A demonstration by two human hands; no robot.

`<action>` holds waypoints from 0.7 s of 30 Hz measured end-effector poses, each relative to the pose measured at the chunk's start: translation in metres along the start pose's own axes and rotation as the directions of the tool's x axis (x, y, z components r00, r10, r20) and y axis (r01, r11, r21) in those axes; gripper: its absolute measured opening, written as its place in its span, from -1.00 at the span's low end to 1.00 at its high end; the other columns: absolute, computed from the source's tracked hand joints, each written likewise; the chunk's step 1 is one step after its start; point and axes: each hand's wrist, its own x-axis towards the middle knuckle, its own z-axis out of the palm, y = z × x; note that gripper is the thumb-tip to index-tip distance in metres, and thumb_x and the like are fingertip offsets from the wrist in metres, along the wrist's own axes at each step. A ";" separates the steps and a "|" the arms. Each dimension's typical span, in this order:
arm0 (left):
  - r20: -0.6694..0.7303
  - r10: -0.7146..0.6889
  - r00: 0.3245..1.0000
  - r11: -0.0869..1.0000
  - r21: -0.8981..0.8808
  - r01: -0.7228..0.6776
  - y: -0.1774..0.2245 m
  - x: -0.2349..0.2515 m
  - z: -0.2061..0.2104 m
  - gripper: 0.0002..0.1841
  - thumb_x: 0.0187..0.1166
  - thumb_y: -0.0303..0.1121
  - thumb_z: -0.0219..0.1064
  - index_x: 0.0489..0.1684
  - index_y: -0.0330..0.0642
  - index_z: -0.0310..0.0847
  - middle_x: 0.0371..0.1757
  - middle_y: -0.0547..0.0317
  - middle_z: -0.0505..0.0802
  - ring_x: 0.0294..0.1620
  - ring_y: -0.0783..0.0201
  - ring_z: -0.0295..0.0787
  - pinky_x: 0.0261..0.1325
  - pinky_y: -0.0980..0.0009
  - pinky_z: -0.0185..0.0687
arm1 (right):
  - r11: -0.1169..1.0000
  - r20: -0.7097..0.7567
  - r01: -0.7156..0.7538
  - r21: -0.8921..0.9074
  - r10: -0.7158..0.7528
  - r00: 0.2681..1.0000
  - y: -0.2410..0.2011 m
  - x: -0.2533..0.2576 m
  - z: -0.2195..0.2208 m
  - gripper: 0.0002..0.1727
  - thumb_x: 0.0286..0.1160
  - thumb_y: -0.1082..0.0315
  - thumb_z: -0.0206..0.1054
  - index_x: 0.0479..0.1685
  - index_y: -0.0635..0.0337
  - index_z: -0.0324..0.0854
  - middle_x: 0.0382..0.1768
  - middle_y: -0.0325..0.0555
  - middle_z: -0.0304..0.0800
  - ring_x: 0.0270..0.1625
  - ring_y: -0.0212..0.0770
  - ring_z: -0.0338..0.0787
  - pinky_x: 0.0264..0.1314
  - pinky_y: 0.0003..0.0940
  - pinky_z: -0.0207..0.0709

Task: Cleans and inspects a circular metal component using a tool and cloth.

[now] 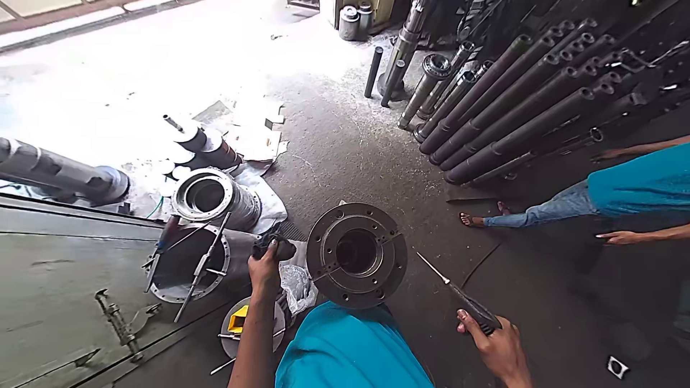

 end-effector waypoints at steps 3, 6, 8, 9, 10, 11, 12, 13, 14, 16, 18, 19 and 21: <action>0.012 -0.013 1.000 0.990 -0.139 0.015 0.007 0.000 0.006 -0.69 0.72 -0.53 0.20 0.35 -0.44 0.36 -0.03 -0.04 0.80 -0.07 0.23 0.83 0.10 0.23 0.81 | 0.983 -0.008 0.180 0.044 -0.180 0.984 -0.027 0.021 0.018 -0.41 0.38 -0.24 0.23 -0.37 0.15 0.82 -0.50 -0.21 0.87 -0.44 -0.30 0.84 -0.28 -0.06 0.71; 0.114 0.059 0.992 0.971 -0.236 -0.031 0.023 -0.003 0.027 -0.70 0.77 -0.52 0.13 0.39 -0.35 0.31 -0.04 -0.01 0.80 -0.09 0.20 0.85 0.06 0.17 0.85 | 0.950 0.055 0.298 0.090 -0.303 0.951 -0.077 0.051 0.036 -0.43 0.45 -0.26 0.25 -0.17 0.11 0.80 -0.45 -0.19 0.87 -0.39 -0.25 0.87 -0.25 -0.03 0.75; 0.211 0.158 0.965 0.965 -0.241 -0.105 0.030 -0.005 0.042 -0.68 0.76 -0.49 0.15 0.42 -0.29 0.35 0.02 0.06 0.82 -0.01 0.23 0.84 0.14 0.16 0.81 | 0.944 0.156 0.329 0.023 -0.328 0.932 -0.119 0.071 0.044 -0.40 0.47 -0.31 0.24 -0.13 0.10 0.76 -0.43 -0.08 0.84 -0.32 -0.06 0.87 -0.22 0.15 0.69; 0.268 0.209 0.941 0.963 -0.222 -0.151 0.032 -0.005 0.049 -0.67 0.76 -0.45 0.16 0.44 -0.24 0.40 0.08 0.12 0.83 0.05 0.28 0.82 0.20 0.19 0.78 | 0.946 0.215 0.324 -0.036 -0.309 0.926 -0.141 0.080 0.047 -0.39 0.49 -0.32 0.23 -0.11 0.09 0.76 -0.39 -0.03 0.84 -0.26 0.02 0.88 -0.17 0.22 0.66; 0.323 0.256 0.911 0.959 -0.206 -0.196 0.035 -0.004 0.056 -0.64 0.76 -0.42 0.17 0.48 -0.20 0.43 0.15 0.17 0.82 0.12 0.32 0.80 0.26 0.23 0.75 | 0.946 0.277 0.308 -0.101 -0.270 0.922 -0.163 0.088 0.048 -0.41 0.53 -0.30 0.23 -0.06 0.08 0.76 -0.33 0.03 0.86 -0.18 0.09 0.88 -0.09 0.28 0.64; 0.374 0.290 0.881 0.953 -0.192 -0.233 0.036 -0.003 0.063 -0.62 0.77 -0.41 0.16 0.53 -0.19 0.42 0.23 0.18 0.80 0.19 0.34 0.77 0.31 0.25 0.71 | 0.942 0.330 0.287 -0.173 -0.219 0.918 -0.183 0.095 0.048 -0.42 0.57 -0.30 0.24 -0.03 0.08 0.74 -0.26 0.08 0.86 -0.09 0.15 0.87 -0.02 0.31 0.62; 0.422 0.319 0.849 0.947 -0.171 -0.271 0.036 -0.002 0.068 -0.59 0.78 -0.39 0.14 0.58 -0.18 0.40 0.30 0.16 0.77 0.25 0.34 0.74 0.36 0.26 0.68 | 0.934 0.370 0.268 -0.235 -0.169 0.913 -0.199 0.099 0.048 -0.42 0.60 -0.29 0.23 0.02 0.08 0.73 -0.18 0.13 0.85 0.00 0.20 0.84 0.04 0.32 0.57; 0.468 0.343 0.814 0.939 -0.146 -0.312 0.036 0.000 0.072 -0.55 0.77 -0.37 0.14 0.62 -0.18 0.36 0.38 0.14 0.74 0.32 0.33 0.70 0.42 0.25 0.64 | 0.923 0.395 0.258 -0.285 -0.132 0.909 -0.210 0.103 0.047 -0.41 0.61 -0.29 0.23 0.07 0.07 0.74 -0.11 0.15 0.86 0.08 0.22 0.82 0.09 0.34 0.55; 0.508 0.366 0.780 0.926 -0.119 -0.358 0.036 0.001 0.074 -0.52 0.76 -0.36 0.16 0.65 -0.19 0.34 0.42 0.13 0.72 0.36 0.33 0.68 0.46 0.24 0.62 | 0.912 0.416 0.257 -0.319 -0.109 0.903 -0.218 0.104 0.047 -0.40 0.60 -0.29 0.24 0.14 0.05 0.75 -0.05 0.16 0.86 0.13 0.23 0.81 0.13 0.35 0.55; 0.592 0.403 0.698 0.887 -0.066 -0.456 0.032 0.003 0.078 -0.51 0.74 -0.34 0.19 0.65 -0.19 0.35 0.48 0.13 0.69 0.43 0.34 0.65 0.52 0.23 0.59 | 0.894 0.447 0.261 -0.365 -0.077 0.891 -0.226 0.105 0.045 -0.38 0.60 -0.31 0.23 0.25 0.03 0.75 0.04 0.16 0.86 0.20 0.24 0.79 0.18 0.37 0.53; 0.655 0.448 0.609 0.827 -0.044 -0.560 0.025 0.005 0.085 -0.53 0.67 -0.34 0.23 0.56 -0.21 0.42 0.44 0.07 0.70 0.40 0.30 0.65 0.47 0.21 0.61 | 0.886 0.451 0.254 -0.388 -0.058 0.891 -0.229 0.105 0.043 -0.37 0.59 -0.31 0.23 0.27 0.00 0.74 0.07 0.15 0.85 0.21 0.23 0.79 0.20 0.37 0.52; 0.678 0.473 0.563 0.795 -0.052 -0.604 0.022 0.007 0.088 -0.54 0.62 -0.35 0.24 0.50 -0.24 0.46 0.43 0.02 0.68 0.42 0.24 0.62 0.47 0.18 0.59 | 0.886 0.447 0.249 -0.391 -0.054 0.893 -0.230 0.104 0.043 -0.37 0.59 -0.32 0.23 0.27 0.00 0.74 0.07 0.15 0.85 0.21 0.23 0.79 0.20 0.37 0.52; 0.700 0.520 0.490 0.736 -0.077 -0.673 0.017 0.010 0.093 -0.58 0.57 -0.38 0.29 0.38 -0.30 0.54 0.38 -0.07 0.67 0.43 0.17 0.59 0.50 0.15 0.55 | 0.888 0.442 0.243 -0.391 -0.051 0.896 -0.231 0.104 0.043 -0.36 0.58 -0.32 0.23 0.29 0.01 0.74 0.08 0.15 0.86 0.22 0.23 0.79 0.21 0.37 0.53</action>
